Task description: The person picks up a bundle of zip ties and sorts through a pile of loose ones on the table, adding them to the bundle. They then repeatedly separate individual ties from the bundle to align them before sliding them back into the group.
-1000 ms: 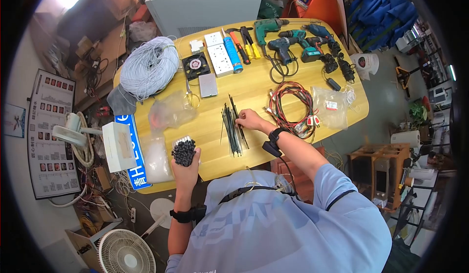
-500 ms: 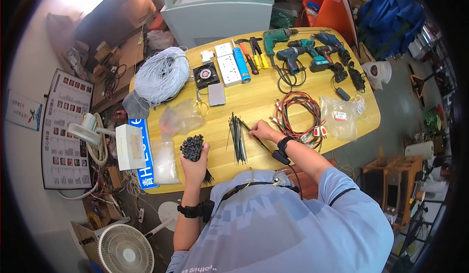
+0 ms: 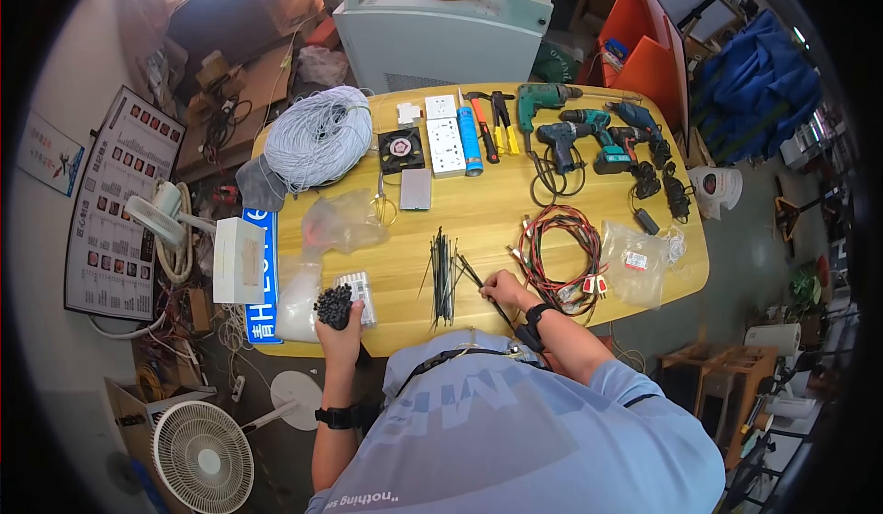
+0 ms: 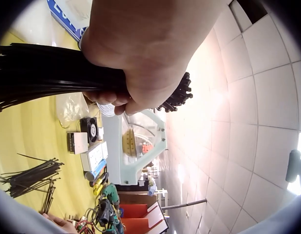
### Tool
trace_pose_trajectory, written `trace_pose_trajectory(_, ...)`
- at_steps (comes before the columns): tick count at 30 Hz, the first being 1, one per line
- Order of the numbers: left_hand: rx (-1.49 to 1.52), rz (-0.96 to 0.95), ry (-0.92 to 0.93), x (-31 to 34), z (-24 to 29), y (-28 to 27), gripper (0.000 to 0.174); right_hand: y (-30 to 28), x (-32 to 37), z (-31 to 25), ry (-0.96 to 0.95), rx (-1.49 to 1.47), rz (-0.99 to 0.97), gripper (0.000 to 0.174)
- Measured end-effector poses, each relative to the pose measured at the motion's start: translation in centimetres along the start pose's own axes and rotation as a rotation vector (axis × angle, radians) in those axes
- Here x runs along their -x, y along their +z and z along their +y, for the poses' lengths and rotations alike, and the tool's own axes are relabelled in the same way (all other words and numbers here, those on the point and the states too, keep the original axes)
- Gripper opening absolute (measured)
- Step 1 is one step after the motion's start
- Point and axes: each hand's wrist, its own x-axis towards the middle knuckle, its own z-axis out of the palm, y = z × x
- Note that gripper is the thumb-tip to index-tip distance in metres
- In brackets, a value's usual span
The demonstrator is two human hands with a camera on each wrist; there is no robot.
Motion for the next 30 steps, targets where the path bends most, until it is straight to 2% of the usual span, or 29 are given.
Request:
trace_pose_trajectory(3, -0.033, 0.034, -0.059, 0.5, 0.3, -1.1, 0.014, -0.4, 1.0, -0.8, 0.001, 0.052, -0.011, 0.020)
trace_pose_trajectory(4, -0.026, 0.042, -0.054, 0.5, 0.4, -1.4, 0.014, -0.2, 0.9, -0.7, 0.009, -0.017, -0.006, 0.020)
trace_pose_trajectory(6, 0.081, 0.145, -0.047, 0.9, 0.3, -2.2, 0.014, -0.2, 0.9, -0.5, 0.012, -0.006, 0.002, 0.019)
trace_pose_trajectory(10, 0.070, 0.303, -0.089, 2.3, 0.9, -4.4, 0.013, -0.2, 1.9, 0.5, 0.015, 0.043, -0.005, 0.018)
trace_pose_trajectory(14, 0.043, 0.303, -0.059, 3.7, 0.4, -7.4, 0.013, -0.6, 4.3, 1.7, 0.107, 0.052, -0.019, 0.017)
trace_pose_trajectory(15, 0.016, 0.362, -0.116, 4.1, 0.4, -7.7, 0.013, -0.7, 4.7, 1.7, 0.129, 0.045, -0.014, 0.017)
trace_pose_trajectory(19, -0.026, 0.285, -0.146, 5.9, 0.5, -9.7, 0.014, 0.2, 7.3, 3.2, 0.223, -0.028, -0.002, 0.016)
trace_pose_trajectory(22, -0.153, 0.200, -0.130, 5.2, 0.9, -9.9, 0.013, 0.3, 7.8, 3.4, 0.187, 0.015, -0.008, 0.016)
trace_pose_trajectory(24, -0.128, 0.217, -0.129, 4.0, 1.1, -9.0, 0.013, -0.3, 7.1, 3.1, 0.202, 0.035, -0.039, 0.017)
trace_pose_trajectory(26, -0.095, 0.148, -0.090, 2.9, 1.1, -8.4, 0.012, -0.9, 6.4, 3.0, 0.090, 0.134, 0.031, 0.019)
trace_pose_trajectory(28, -0.132, 0.081, -0.050, 1.2, 0.1, -7.9, 0.012, -2.3, 5.8, 0.3, 0.068, 0.123, 0.049, 0.020)
trace_pose_trajectory(29, -0.144, 0.092, -0.005, 0.8, 1.2, -6.3, 0.013, -3.2, 5.4, -0.9, 0.045, 0.168, 0.064, 0.020)
trace_pose_trajectory(30, -0.113, 0.087, -0.044, -0.3, -0.4, -6.0, 0.014, -3.6, 4.8, -1.7, 0.022, 0.208, 0.080, 0.021)
